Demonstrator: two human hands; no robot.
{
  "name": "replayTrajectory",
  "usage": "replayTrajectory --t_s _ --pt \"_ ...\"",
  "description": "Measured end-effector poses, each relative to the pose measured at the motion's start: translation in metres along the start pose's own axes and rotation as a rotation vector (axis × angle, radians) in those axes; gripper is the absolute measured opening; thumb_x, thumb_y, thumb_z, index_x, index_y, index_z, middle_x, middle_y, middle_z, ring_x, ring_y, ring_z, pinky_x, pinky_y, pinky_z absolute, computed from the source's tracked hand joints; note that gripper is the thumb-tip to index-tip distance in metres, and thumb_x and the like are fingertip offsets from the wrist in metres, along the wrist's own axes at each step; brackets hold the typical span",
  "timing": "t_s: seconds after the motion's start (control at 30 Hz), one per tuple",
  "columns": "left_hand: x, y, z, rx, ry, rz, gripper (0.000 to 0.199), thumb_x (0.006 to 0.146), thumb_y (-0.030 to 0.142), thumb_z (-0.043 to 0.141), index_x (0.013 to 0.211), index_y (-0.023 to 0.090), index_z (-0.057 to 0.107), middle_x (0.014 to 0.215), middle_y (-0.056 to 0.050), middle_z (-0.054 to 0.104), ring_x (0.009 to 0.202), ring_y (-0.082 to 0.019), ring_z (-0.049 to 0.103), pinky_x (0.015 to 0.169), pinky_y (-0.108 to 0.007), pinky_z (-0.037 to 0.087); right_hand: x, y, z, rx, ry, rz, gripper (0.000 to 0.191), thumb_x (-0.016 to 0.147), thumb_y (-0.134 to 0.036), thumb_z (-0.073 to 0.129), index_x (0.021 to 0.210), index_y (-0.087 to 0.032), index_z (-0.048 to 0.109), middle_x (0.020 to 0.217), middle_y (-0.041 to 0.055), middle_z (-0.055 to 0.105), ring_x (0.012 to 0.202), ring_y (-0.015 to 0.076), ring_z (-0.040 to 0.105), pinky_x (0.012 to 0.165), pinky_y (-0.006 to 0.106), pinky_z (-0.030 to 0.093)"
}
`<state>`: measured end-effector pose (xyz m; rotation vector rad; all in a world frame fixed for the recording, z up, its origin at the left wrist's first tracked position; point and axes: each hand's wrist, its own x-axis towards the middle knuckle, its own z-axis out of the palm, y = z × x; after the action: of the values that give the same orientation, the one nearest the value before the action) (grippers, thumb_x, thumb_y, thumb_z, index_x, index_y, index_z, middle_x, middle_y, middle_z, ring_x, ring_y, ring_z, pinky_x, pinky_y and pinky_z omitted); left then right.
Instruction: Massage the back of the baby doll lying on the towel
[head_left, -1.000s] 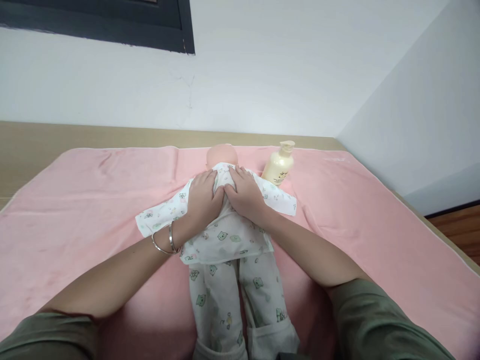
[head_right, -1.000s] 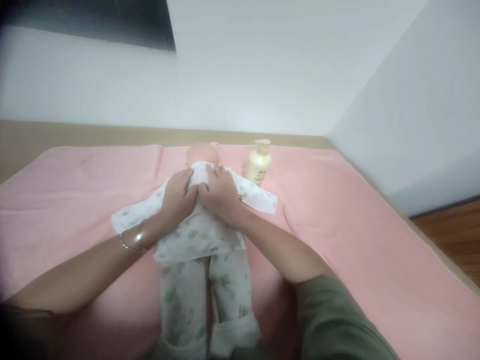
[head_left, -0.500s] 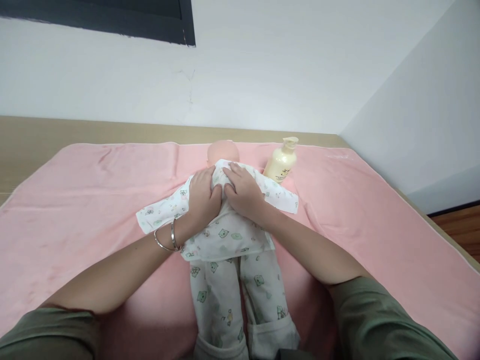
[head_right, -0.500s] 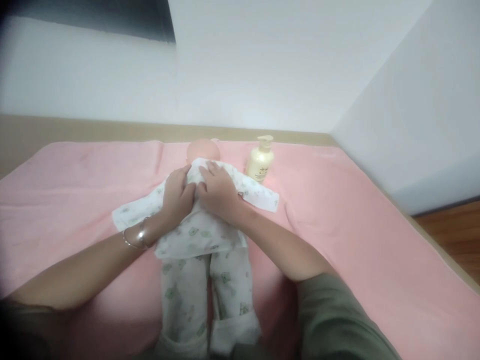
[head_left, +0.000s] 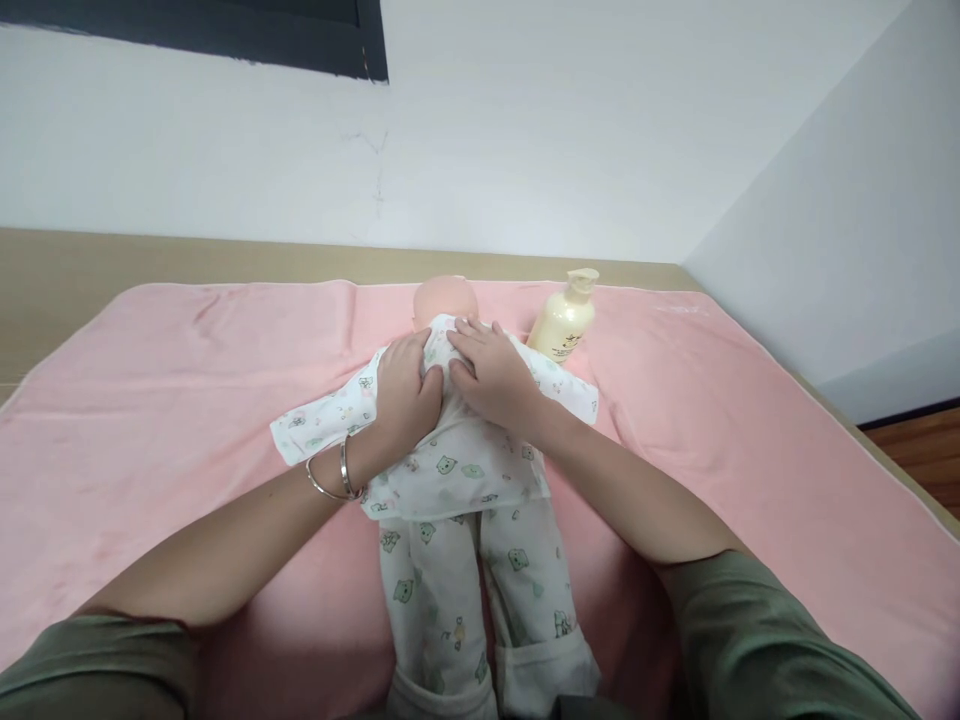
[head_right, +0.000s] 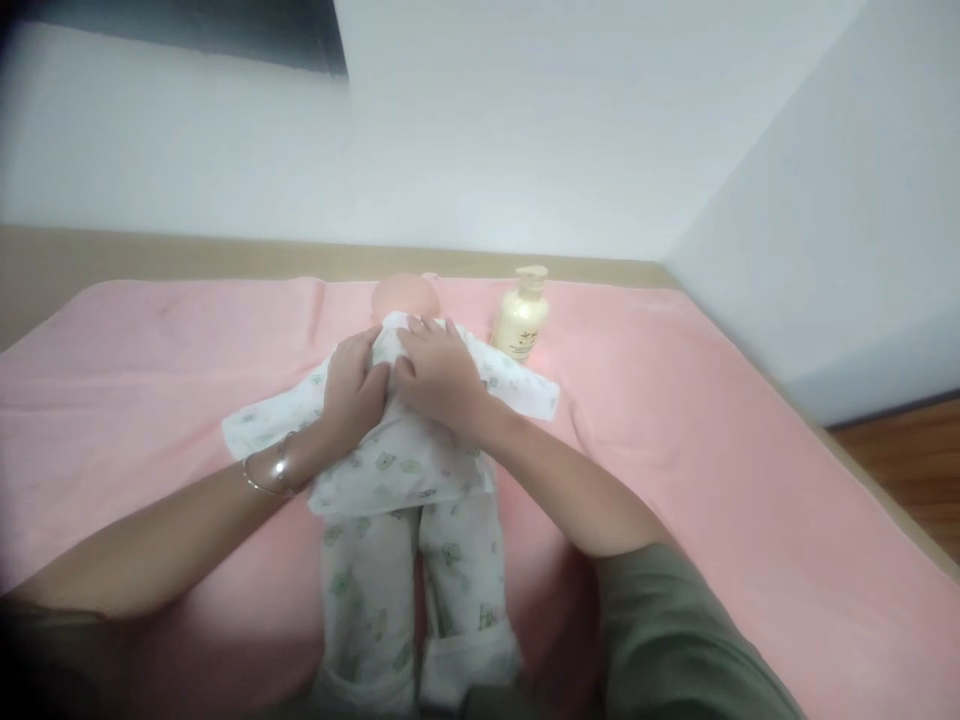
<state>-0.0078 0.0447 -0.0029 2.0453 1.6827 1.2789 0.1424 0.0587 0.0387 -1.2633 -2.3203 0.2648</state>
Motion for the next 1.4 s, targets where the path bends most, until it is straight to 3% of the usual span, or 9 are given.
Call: replayTrajectory --t_s 0.17,0.4,0.6,0.8,0.93,1.1,1.2,1.3,1.4 --pt "0.0 0.002 -0.002 -0.001 -0.009 -0.004 0.052 0.081 0.027 0.041 0.128 0.014 0.058 0.122 -0.015 0.066 0.114 -0.033 0.058 0.103 -0.052 0.046 -0.002 -0.002 -0.011 0.039 0.205 0.003 0.05 0.092 -0.016 0.039 0.139 -0.014 0.057 0.16 0.0119 0.042 0.152 0.0247 0.034 0.126 0.051 0.025" --pt "0.001 -0.002 0.001 -0.03 -0.019 -0.018 0.047 0.084 0.03 0.041 0.125 0.016 0.06 0.118 -0.014 0.066 0.113 -0.033 0.058 0.103 -0.053 0.045 -0.004 -0.003 0.006 -0.043 0.013 -0.043 0.049 0.099 -0.025 0.036 0.142 -0.008 0.053 0.158 0.0204 0.043 0.151 0.0347 0.032 0.121 0.059 0.031" --pt "0.0 -0.001 0.0 -0.024 -0.015 -0.014 0.045 0.084 0.028 0.043 0.124 0.019 0.061 0.117 -0.013 0.067 0.113 -0.032 0.058 0.103 -0.052 0.046 -0.006 -0.008 -0.003 -0.02 0.192 -0.01 0.052 0.098 -0.024 0.037 0.149 -0.016 0.045 0.165 0.012 0.034 0.156 0.0285 0.022 0.125 0.057 0.025" --pt "0.0 0.001 0.001 -0.005 -0.008 -0.025 0.051 0.082 0.029 0.04 0.128 0.015 0.06 0.123 -0.015 0.067 0.117 -0.033 0.058 0.106 -0.053 0.045 -0.002 0.0 0.002 -0.138 -0.113 -0.031 0.051 0.102 -0.023 0.03 0.15 -0.011 0.045 0.16 0.018 0.041 0.151 0.0337 0.034 0.121 0.059 0.031" --pt "0.0 0.001 0.002 -0.053 -0.013 -0.048 0.053 0.082 0.033 0.042 0.127 0.013 0.062 0.127 -0.016 0.066 0.121 -0.034 0.057 0.11 -0.055 0.043 -0.005 0.003 -0.026 -0.232 -0.251 -0.089 0.05 0.104 -0.031 0.034 0.149 -0.012 0.045 0.159 0.0173 0.043 0.145 0.0362 0.042 0.114 0.06 0.04" --pt "0.01 0.004 -0.005 -0.259 0.021 -0.274 0.045 0.086 0.034 0.044 0.121 0.017 0.066 0.132 -0.014 0.067 0.126 -0.032 0.059 0.114 -0.055 0.042 -0.024 0.007 -0.086 -0.244 -0.342 -0.043 0.032 0.099 -0.029 0.048 0.124 -0.021 0.068 0.124 0.0129 0.073 0.105 0.0329 0.072 0.09 0.048 0.056" --pt "0.022 0.018 -0.012 -0.381 0.075 -0.424 0.038 0.088 0.033 0.046 0.115 0.018 0.068 0.134 -0.013 0.067 0.129 -0.032 0.059 0.116 -0.055 0.042 -0.034 0.011 -0.12 -0.186 -0.224 0.044 0.041 0.101 -0.035 0.044 0.137 -0.026 0.06 0.132 0.0077 0.07 0.112 0.0321 0.07 0.088 0.045 0.058" --pt "0.036 0.045 -0.014 -0.55 0.101 -0.415 0.036 0.084 0.031 0.051 0.113 0.019 0.068 0.136 -0.011 0.066 0.132 -0.031 0.057 0.117 -0.054 0.042 -0.036 0.021 -0.145 -0.097 0.023 0.124 0.046 0.1 -0.034 0.042 0.144 -0.024 0.055 0.14 0.0073 0.065 0.128 0.0338 0.062 0.101 0.048 0.054" --pt "0.055 0.078 -0.008 -0.835 -0.037 -0.379 0.045 0.085 0.031 0.044 0.123 0.017 0.063 0.139 -0.014 0.063 0.132 -0.027 0.059 0.116 -0.049 0.045 -0.028 0.039 -0.152 -0.049 0.28 0.139 0.047 0.099 -0.029 0.04 0.143 -0.018 0.055 0.148 0.0094 0.058 0.143 0.0352 0.047 0.116 0.057 0.04"
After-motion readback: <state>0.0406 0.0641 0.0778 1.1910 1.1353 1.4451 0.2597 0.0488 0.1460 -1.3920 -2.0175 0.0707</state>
